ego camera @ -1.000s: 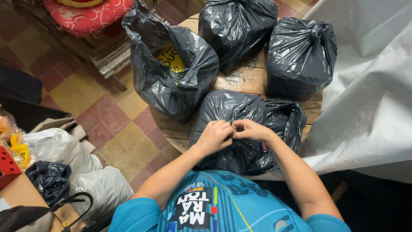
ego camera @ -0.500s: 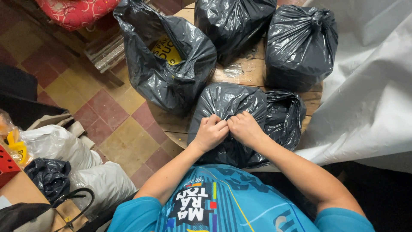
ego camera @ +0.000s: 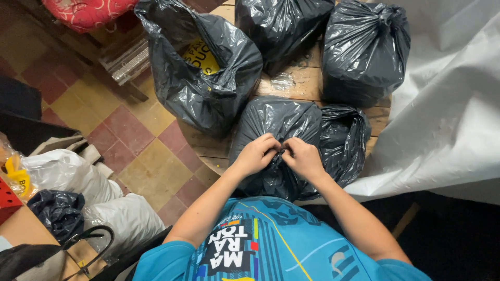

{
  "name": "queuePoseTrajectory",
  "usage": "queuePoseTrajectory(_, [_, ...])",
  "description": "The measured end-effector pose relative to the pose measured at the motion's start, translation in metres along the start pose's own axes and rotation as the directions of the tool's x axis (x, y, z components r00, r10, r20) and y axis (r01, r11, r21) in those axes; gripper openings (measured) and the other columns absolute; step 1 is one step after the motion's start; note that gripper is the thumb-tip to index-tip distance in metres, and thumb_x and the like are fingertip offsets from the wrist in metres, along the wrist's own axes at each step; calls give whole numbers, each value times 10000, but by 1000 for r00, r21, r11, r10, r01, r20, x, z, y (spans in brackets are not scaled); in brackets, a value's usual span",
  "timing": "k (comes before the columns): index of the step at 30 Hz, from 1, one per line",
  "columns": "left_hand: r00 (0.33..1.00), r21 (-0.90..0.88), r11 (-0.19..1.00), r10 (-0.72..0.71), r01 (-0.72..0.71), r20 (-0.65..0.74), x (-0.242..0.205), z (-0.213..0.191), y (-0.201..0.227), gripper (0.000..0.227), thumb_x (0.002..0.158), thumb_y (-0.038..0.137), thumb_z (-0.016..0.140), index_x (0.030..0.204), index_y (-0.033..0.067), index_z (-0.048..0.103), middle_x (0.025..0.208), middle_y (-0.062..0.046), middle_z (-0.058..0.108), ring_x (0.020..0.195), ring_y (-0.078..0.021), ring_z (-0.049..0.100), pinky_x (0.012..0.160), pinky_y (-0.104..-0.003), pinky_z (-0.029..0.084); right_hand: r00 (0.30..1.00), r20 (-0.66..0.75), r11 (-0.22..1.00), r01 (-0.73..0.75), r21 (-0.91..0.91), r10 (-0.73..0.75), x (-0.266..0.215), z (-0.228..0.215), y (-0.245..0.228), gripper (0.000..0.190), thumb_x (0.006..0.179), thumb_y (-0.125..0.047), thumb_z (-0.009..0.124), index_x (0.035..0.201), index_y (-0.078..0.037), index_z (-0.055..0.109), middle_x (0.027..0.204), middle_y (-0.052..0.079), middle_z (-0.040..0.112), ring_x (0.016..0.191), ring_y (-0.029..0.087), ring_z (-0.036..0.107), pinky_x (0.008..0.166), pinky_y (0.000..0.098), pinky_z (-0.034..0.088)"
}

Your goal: The person uses a screwdriver to cut open a black plastic bag, then places a yellow package of garbage bags inside. They tie the bag closed and move it aside, repeating the process with another bag.

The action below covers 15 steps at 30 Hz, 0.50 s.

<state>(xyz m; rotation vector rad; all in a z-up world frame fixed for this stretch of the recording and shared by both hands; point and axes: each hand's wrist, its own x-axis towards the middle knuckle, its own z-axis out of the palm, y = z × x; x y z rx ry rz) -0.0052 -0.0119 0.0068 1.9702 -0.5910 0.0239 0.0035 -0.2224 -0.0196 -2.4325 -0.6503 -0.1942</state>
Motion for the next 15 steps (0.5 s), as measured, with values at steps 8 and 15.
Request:
queuePoseTrajectory(8, [997,-80,995,-61,58,-44,7,-3,-5,159,866,20,656,967,143,663,859,-49,647,891,-290,686,788,-375,550,945,326,993,-7,122,-33,36,-53,-28,136,781,-263,722,851,-172,648,790,50,674,817,297,699,682,419,538])
queuePoseTrajectory(15, [985,331,929,144,-167,93,19,-25,15,124,866,156,696,945,155,600,838,-20,563,891,-246,612,760,-350,539,873,485,996,-15,-88,56,31,-25,-19,248,752,-360,736,790,-180,570,707,36,629,806,286,678,700,422,511])
